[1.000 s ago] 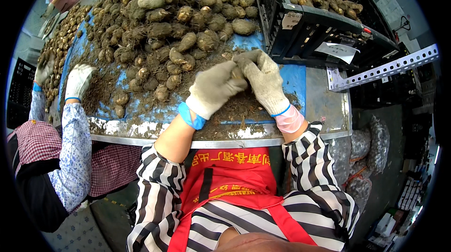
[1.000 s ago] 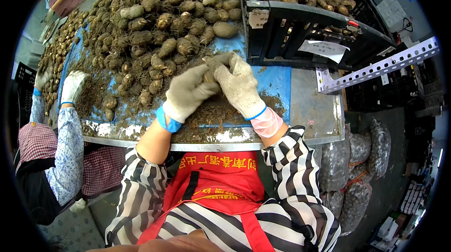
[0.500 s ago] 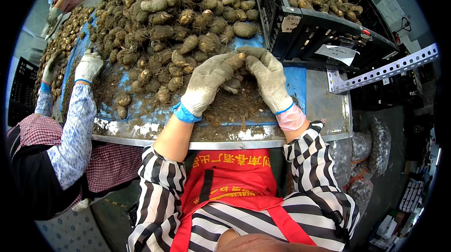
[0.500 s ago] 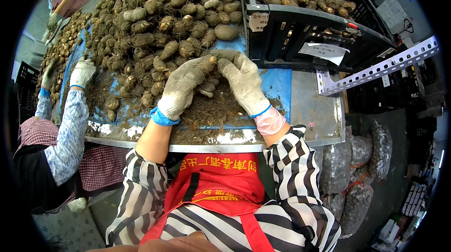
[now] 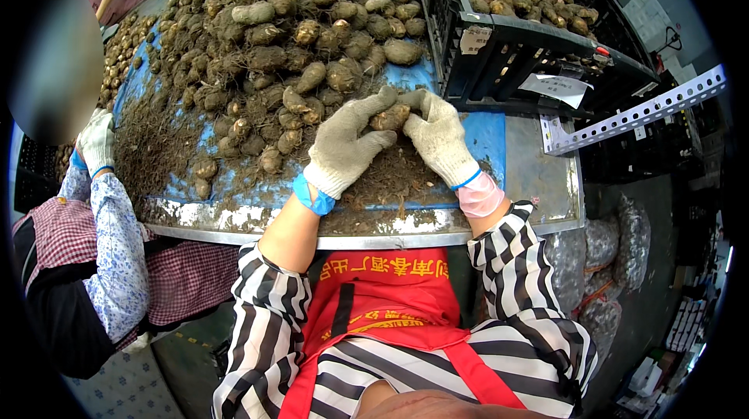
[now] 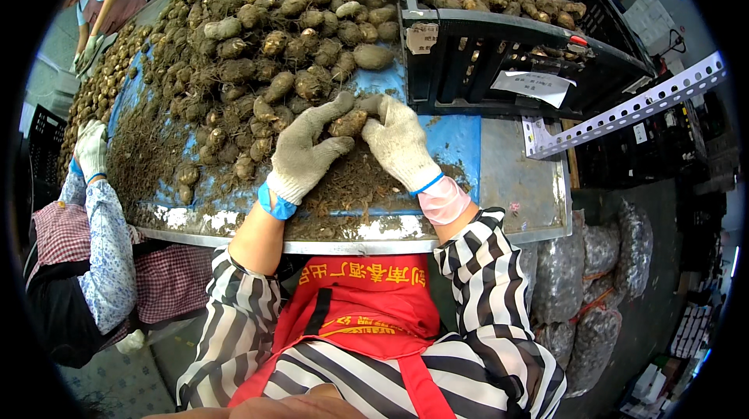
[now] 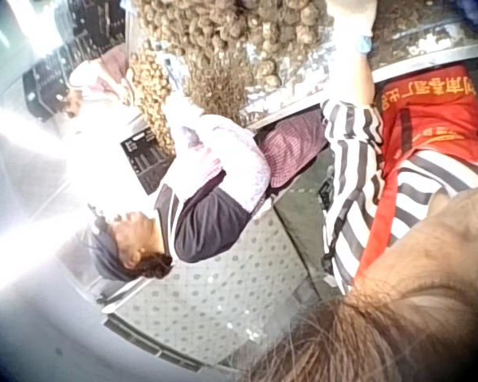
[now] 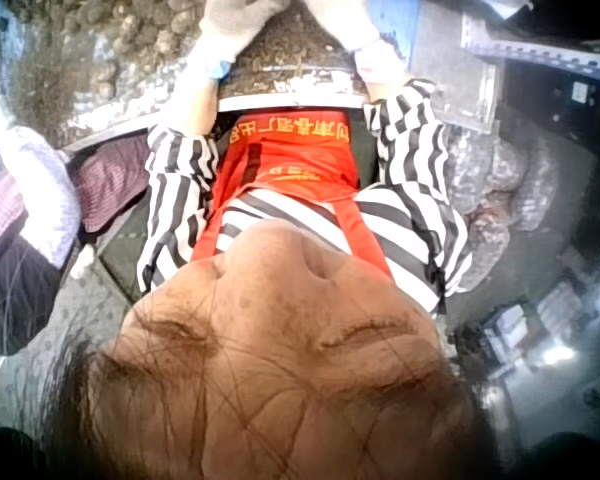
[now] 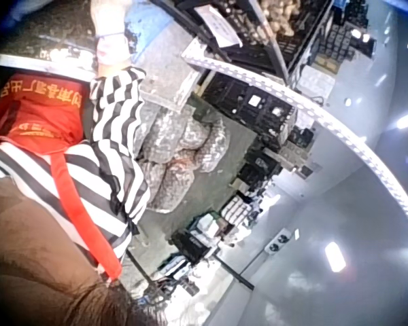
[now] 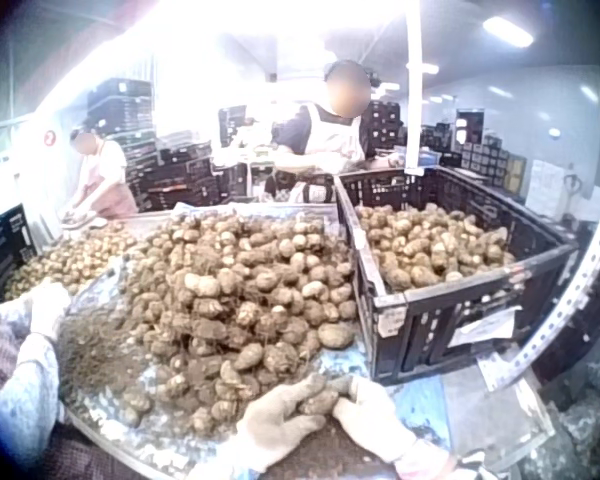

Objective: The person sorts yams on a table by hand, picking up individual yams to remove dirt and roots and placing them into a black plastic crate.

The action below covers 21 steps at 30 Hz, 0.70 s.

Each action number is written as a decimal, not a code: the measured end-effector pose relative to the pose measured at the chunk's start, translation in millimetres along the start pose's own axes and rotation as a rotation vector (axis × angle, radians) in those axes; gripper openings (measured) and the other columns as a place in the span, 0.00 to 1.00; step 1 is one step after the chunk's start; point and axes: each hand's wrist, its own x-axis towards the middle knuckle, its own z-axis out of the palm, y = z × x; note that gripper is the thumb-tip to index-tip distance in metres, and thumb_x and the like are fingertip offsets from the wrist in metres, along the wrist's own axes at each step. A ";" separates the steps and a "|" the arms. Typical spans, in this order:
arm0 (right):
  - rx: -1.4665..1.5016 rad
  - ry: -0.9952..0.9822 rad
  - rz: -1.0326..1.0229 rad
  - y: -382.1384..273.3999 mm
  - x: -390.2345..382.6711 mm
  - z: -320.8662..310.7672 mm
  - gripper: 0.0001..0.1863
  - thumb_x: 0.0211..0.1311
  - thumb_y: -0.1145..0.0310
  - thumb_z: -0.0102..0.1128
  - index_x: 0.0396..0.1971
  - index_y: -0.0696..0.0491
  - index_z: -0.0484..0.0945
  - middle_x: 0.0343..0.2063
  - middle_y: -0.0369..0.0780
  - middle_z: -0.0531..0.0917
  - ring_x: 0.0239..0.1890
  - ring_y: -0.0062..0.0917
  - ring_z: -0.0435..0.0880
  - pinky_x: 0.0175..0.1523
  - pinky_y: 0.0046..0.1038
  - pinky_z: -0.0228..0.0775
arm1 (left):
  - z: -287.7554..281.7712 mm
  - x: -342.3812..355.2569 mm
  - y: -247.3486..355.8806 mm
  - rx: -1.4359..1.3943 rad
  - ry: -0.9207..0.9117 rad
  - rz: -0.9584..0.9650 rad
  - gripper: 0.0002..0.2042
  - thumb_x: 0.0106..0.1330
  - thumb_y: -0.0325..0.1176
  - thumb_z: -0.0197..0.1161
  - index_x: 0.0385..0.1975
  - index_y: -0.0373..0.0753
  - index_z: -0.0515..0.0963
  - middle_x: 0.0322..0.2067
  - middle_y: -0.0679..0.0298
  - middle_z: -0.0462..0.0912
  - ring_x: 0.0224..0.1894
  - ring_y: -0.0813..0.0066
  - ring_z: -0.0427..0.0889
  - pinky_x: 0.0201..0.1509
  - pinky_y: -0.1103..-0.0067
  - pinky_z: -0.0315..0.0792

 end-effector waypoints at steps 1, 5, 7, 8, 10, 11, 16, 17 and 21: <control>-0.067 0.008 -0.019 -3.9 -1.1 1.5 0.11 0.62 0.78 0.55 0.44 0.61 0.77 0.39 0.41 0.84 0.42 0.21 0.81 0.50 0.23 0.73 | -0.6 0.2 1.0 -0.132 -0.028 -0.126 0.27 0.62 0.29 0.68 0.61 0.30 0.70 0.52 0.58 0.80 0.48 0.72 0.81 0.53 0.79 0.75; 0.249 0.039 0.033 -11.2 -4.7 10.1 0.11 0.63 0.79 0.52 0.44 0.61 0.77 0.38 0.41 0.85 0.41 0.22 0.81 0.49 0.23 0.73 | -6.2 0.7 4.4 -0.738 -0.066 -0.229 0.26 0.70 0.35 0.61 0.63 0.27 0.65 0.53 0.56 0.78 0.46 0.75 0.83 0.41 0.81 0.79; 0.181 0.065 -0.063 -14.7 -6.5 7.0 0.12 0.63 0.78 0.52 0.45 0.61 0.77 0.38 0.40 0.85 0.40 0.20 0.81 0.48 0.23 0.73 | -6.1 5.9 -1.1 -0.969 -0.115 -0.143 0.27 0.73 0.35 0.55 0.67 0.29 0.59 0.54 0.53 0.77 0.44 0.70 0.84 0.34 0.80 0.82; 0.147 0.079 -0.111 -16.2 -7.4 4.0 0.12 0.64 0.78 0.52 0.46 0.61 0.77 0.38 0.40 0.85 0.40 0.20 0.81 0.48 0.23 0.73 | -7.2 6.1 -1.4 -1.006 -0.133 -0.140 0.28 0.73 0.35 0.54 0.68 0.29 0.57 0.55 0.52 0.76 0.43 0.69 0.84 0.34 0.79 0.82; 0.101 0.052 -0.144 -16.8 -8.6 -0.8 0.12 0.64 0.78 0.54 0.46 0.61 0.78 0.38 0.40 0.85 0.40 0.19 0.81 0.48 0.22 0.73 | -6.2 7.6 2.6 -1.083 -0.177 -0.135 0.29 0.74 0.35 0.51 0.69 0.29 0.53 0.56 0.50 0.75 0.42 0.66 0.85 0.33 0.78 0.82; 0.132 0.042 -0.131 -15.3 -8.6 -0.2 0.12 0.64 0.77 0.55 0.46 0.61 0.78 0.38 0.39 0.85 0.41 0.19 0.81 0.48 0.22 0.73 | -5.3 9.9 1.8 -1.011 -0.147 -0.146 0.29 0.75 0.37 0.49 0.70 0.29 0.52 0.56 0.47 0.74 0.41 0.64 0.85 0.32 0.77 0.82; -0.055 0.080 -0.351 -3.2 -0.7 9.9 0.11 0.57 0.77 0.59 0.40 0.57 0.81 0.37 0.45 0.84 0.40 0.33 0.83 0.48 0.30 0.74 | -12.3 6.5 -15.9 -1.180 -0.227 -0.169 0.28 0.75 0.41 0.48 0.68 0.29 0.56 0.53 0.47 0.77 0.41 0.62 0.85 0.31 0.76 0.82; -0.152 0.089 -0.409 -0.3 -0.5 8.3 0.10 0.56 0.77 0.60 0.39 0.57 0.82 0.37 0.45 0.84 0.41 0.36 0.83 0.48 0.32 0.74 | -16.1 3.9 -18.6 -1.226 -0.221 -0.185 0.28 0.74 0.42 0.49 0.67 0.29 0.57 0.52 0.48 0.77 0.41 0.62 0.85 0.31 0.76 0.82; -0.434 0.219 -0.623 -4.2 -4.5 8.3 0.08 0.54 0.74 0.62 0.35 0.56 0.82 0.34 0.45 0.83 0.39 0.40 0.82 0.45 0.35 0.74 | -25.3 -8.4 4.1 -1.065 -0.146 -0.233 0.25 0.74 0.44 0.50 0.62 0.30 0.66 0.52 0.48 0.78 0.46 0.59 0.84 0.34 0.72 0.83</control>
